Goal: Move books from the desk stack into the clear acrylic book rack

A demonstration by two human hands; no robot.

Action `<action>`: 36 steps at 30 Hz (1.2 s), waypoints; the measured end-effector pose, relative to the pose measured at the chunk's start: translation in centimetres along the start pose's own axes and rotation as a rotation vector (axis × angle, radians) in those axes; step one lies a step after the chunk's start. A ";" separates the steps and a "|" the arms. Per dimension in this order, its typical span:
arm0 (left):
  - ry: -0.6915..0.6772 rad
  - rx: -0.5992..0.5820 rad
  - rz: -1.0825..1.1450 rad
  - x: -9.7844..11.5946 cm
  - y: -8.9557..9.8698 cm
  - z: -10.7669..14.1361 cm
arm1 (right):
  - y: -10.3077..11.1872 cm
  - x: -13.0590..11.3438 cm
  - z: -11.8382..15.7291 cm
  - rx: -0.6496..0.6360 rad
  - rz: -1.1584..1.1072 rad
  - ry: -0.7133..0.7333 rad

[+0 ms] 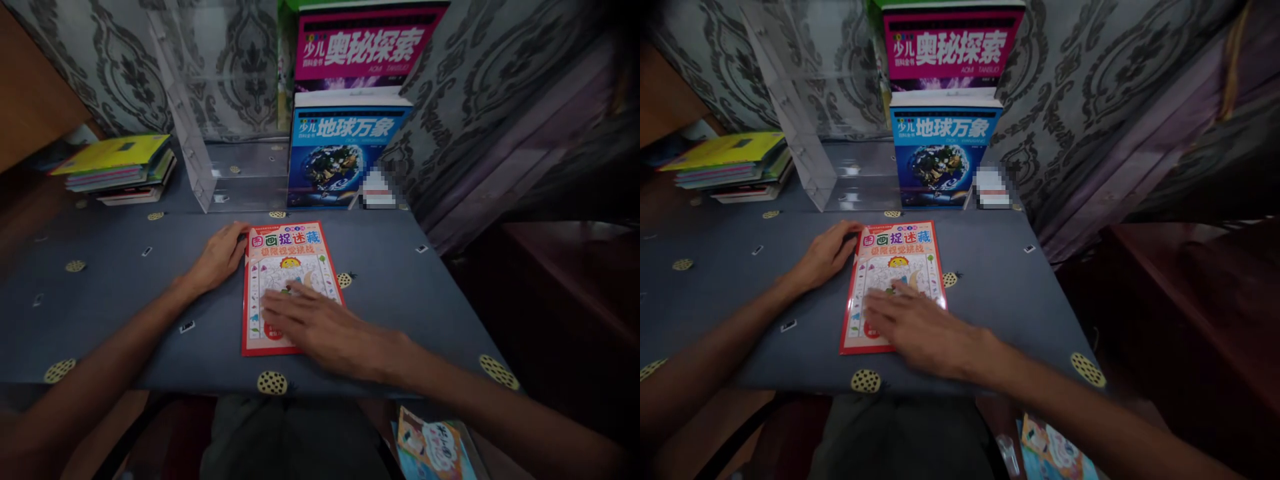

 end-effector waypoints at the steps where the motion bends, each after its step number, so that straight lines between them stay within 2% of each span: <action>1: 0.002 -0.001 0.004 0.0 0.0 0.0 | 0.0 -0.5 -1.2 -0.014 -0.023 0.057; 5: 0.010 -0.004 0.018 -0.3 0.0 0.1 | -0.4 -0.2 -4.9 0.005 -0.055 0.158; 9: 0.037 -0.013 0.031 -0.7 0.1 0.1 | -1.2 1.3 -6.3 0.060 -0.050 0.108; 11: 0.050 -0.019 0.034 -0.7 0.2 0.1 | -1.7 1.2 -6.1 0.052 -0.020 0.068; 14: 0.061 -0.033 0.005 -0.4 0.3 0.1 | -2.3 -0.3 -5.1 0.042 -0.020 0.061; 17: 0.072 -0.052 -0.104 0.1 0.3 0.1 | -2.3 -1.7 -3.5 0.068 -0.064 0.049; 19: 0.075 -0.070 -0.204 0.6 0.2 0.1 | -2.0 -1.6 -2.2 0.105 -0.086 -0.016; 23: 0.037 -0.094 -0.334 2.1 0.0 0.1 | -1.2 1.8 0.6 0.222 -0.084 -0.218; 26: 0.012 -0.109 -0.401 2.9 -0.3 -0.1 | -0.4 6.2 1.7 0.282 -0.061 -0.319; 30: -0.024 -0.138 -0.438 3.5 -1.2 -1.4 | 0.8 12.2 1.8 0.314 -0.055 -0.447; 33: -0.098 -0.157 -0.365 4.7 -2.6 -2.6 | 1.7 14.7 1.7 0.403 -0.127 -0.446; 36: -0.199 -0.208 -0.253 7.3 -4.4 -2.9 | 2.0 15.3 1.8 0.460 -0.202 -0.407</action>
Point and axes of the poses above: each hand's wrist, its own z-axis away from the middle knuckle, its own y-axis out of the back of the hand, x = y × z, the point moved 5 cm from there along -z, towards the middle knuckle, and after that the axes turned 1 degree about y, right-handed, at the moved point
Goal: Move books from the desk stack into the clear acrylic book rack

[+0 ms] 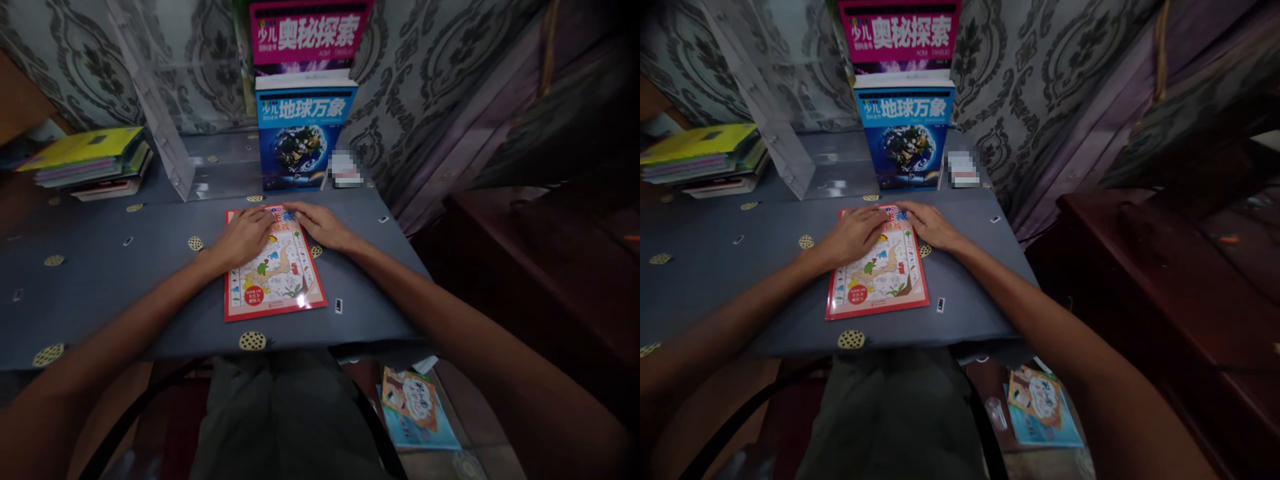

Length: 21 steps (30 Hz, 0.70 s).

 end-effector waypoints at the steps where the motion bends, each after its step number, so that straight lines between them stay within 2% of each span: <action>1: -0.045 -0.019 0.032 1.3 -0.3 0.0 | 0.0 0.0 0.1 0.001 -0.012 0.005; 3: -0.142 -0.071 0.086 4.2 -0.7 0.8 | 0.0 -0.1 0.2 -0.001 -0.017 0.013; 7: -0.360 -0.197 0.159 9.6 -1.2 4.4 | 0.0 -0.5 0.4 -0.004 0.003 0.019; 10: -0.466 -0.204 0.172 11.7 -1.1 6.4 | -0.3 -0.4 0.2 -0.006 0.058 0.007; 16: -0.451 -0.115 0.227 11.4 0.0 7.5 | -0.5 -0.1 -0.3 -0.011 0.229 -0.041; 21: -0.392 -0.093 0.260 10.0 0.5 8.9 | -0.1 -0.6 0.1 0.024 0.224 -0.022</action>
Point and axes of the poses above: each hand's wrist, its own z-axis away from the middle knuckle, its own y-axis out of the back of the hand, x = y × z, the point moved 5 cm from there along -z, towards the middle knuckle, and after that the axes turned 1 degree about y, right-handed, at the moved point
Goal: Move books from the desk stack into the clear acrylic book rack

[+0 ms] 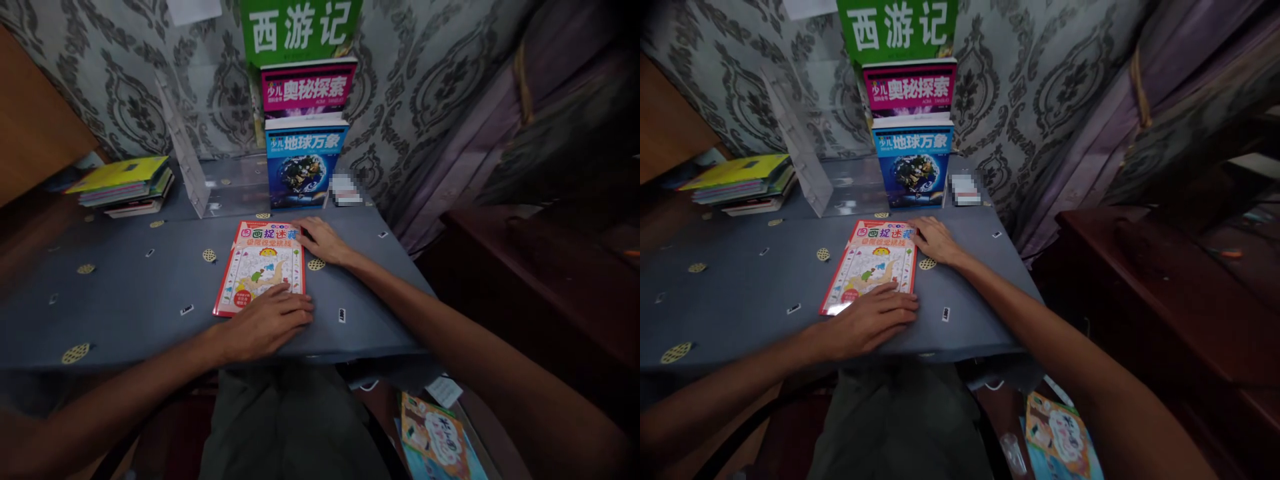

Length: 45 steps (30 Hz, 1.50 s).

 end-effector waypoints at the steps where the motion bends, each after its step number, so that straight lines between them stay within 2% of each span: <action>1: 0.011 0.001 -0.007 -0.1 0.0 0.2 | 0.1 0.0 0.1 0.003 -0.011 0.000; 6: 0.151 0.043 -0.098 -0.6 0.1 0.0 | 0.4 0.1 -0.1 0.059 -0.043 -0.028; 9: 0.214 0.001 -0.155 -0.8 0.4 0.1 | 0.7 0.3 -0.1 0.100 -0.056 -0.064; 14: 0.256 -0.037 -0.225 -1.7 3.1 2.3 | 1.3 0.3 0.5 0.109 -0.203 -0.154; 17: 0.417 -0.083 -0.332 -3.2 4.7 3.0 | 1.0 -0.5 0.8 0.055 -0.333 -0.151; 20: 0.569 -0.103 -0.462 -4.4 5.0 1.7 | 0.7 -1.2 1.0 0.043 -0.399 -0.113; 25: 0.540 -0.058 -0.550 -4.8 3.3 -3.3 | 0.7 -0.8 1.6 0.078 -0.487 -0.108; 29: 0.579 -0.101 -0.585 -5.2 2.7 -5.4 | 1.0 -0.6 2.4 0.102 -0.522 -0.141; 34: 0.589 -0.135 -0.598 -5.4 2.7 -5.7 | 1.2 -1.1 3.1 0.111 -0.540 -0.156; 45: 0.575 -0.104 -0.600 -5.7 2.8 -5.5 | 1.5 -1.3 3.2 0.133 -0.544 -0.168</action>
Point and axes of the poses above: each hand's wrist, its own z-axis away from the middle knuckle, its own y-axis out of the back of the hand, x = y × z, the point moved 5 cm from there along -z, towards the middle knuckle, and after that the axes turned 1 degree about y, right-handed, at the moved point
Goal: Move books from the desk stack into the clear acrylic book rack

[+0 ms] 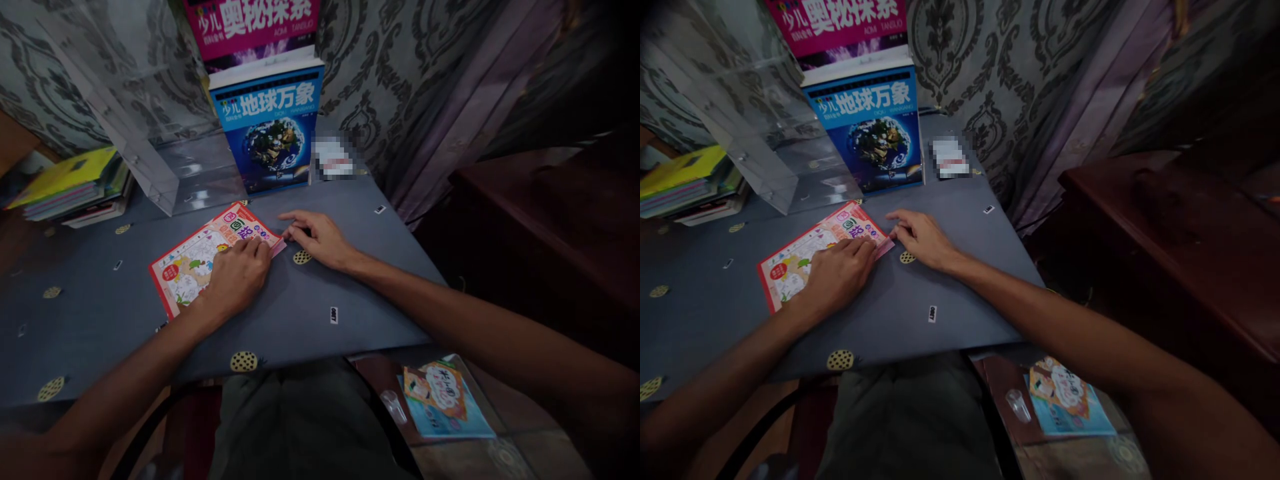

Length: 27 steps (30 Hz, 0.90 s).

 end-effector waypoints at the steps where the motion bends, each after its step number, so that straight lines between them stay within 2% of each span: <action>1: 0.000 -0.001 0.000 0.0 0.0 0.0 | 0.0 -0.1 0.0 0.006 -0.001 -0.001; 10: -0.031 0.004 0.009 0.4 -0.3 0.1 | 0.5 -1.2 0.5 0.099 0.035 0.072; 16: -0.036 0.014 0.067 0.0 -0.1 0.6 | -0.5 -2.3 0.9 -0.063 0.258 0.232; 19: -0.036 0.019 0.099 -2.5 -0.2 1.1 | -0.8 -2.6 1.3 -0.072 0.358 0.250; 24: 0.226 0.022 0.069 -10.1 -1.4 3.2 | -1.8 -3.3 2.2 -0.070 0.622 0.269; 27: 0.242 0.027 0.121 -12.2 -2.4 4.6 | -2.5 -4.0 2.4 -0.093 0.681 0.293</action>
Point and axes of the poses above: each hand's wrist, its own z-axis away from the middle knuckle, its own y-axis out of the back of the hand, x = y × z, the point moved 5 cm from there along -z, towards the middle knuckle, and after that the axes turned 1 degree about y, right-handed, at the moved point
